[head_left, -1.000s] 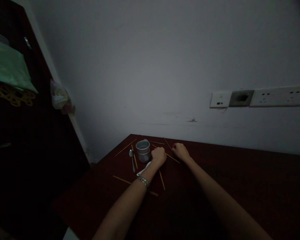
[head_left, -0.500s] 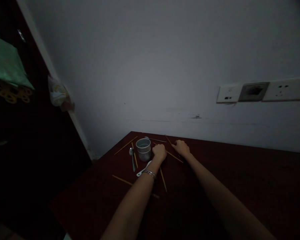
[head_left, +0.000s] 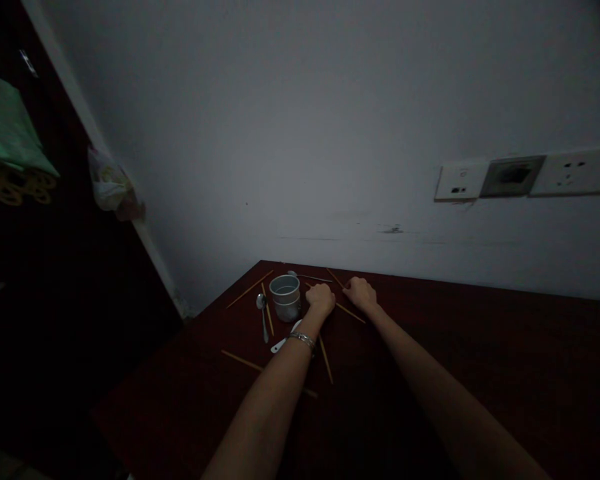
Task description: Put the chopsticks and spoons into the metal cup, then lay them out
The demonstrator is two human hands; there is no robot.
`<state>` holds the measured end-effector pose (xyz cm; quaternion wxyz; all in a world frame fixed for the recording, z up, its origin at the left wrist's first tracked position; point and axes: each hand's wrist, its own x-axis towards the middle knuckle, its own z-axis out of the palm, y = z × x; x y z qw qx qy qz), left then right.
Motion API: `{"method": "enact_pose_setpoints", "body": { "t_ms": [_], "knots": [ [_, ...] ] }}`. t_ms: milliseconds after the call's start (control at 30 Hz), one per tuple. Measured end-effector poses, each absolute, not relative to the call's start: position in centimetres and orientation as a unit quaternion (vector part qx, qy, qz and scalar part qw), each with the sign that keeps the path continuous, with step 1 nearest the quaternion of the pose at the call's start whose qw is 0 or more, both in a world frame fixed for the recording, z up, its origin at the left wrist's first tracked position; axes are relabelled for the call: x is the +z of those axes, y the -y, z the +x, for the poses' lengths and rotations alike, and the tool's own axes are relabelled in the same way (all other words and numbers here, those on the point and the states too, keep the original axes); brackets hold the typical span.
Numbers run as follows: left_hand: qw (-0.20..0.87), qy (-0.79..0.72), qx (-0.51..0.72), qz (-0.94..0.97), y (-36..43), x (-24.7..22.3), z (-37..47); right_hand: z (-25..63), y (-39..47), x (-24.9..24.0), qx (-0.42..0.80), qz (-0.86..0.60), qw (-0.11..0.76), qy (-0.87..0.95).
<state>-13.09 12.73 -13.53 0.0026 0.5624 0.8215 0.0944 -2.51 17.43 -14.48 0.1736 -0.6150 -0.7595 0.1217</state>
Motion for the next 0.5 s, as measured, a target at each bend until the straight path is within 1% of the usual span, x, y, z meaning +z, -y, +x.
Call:
{"method": "enact_pose_setpoints", "body": {
  "t_ms": [400,500],
  "knots": [
    [0.089,-0.815,0.116,0.561,-13.2,-13.0,-13.0,-3.1,-16.4,-13.7,0.048,-0.621,0.16,0.766],
    [0.095,-0.81,0.124,0.565,-13.1,-13.2,-13.3,-3.1,-16.3,-13.7,0.042,-0.624,0.155,0.764]
  ]
}}
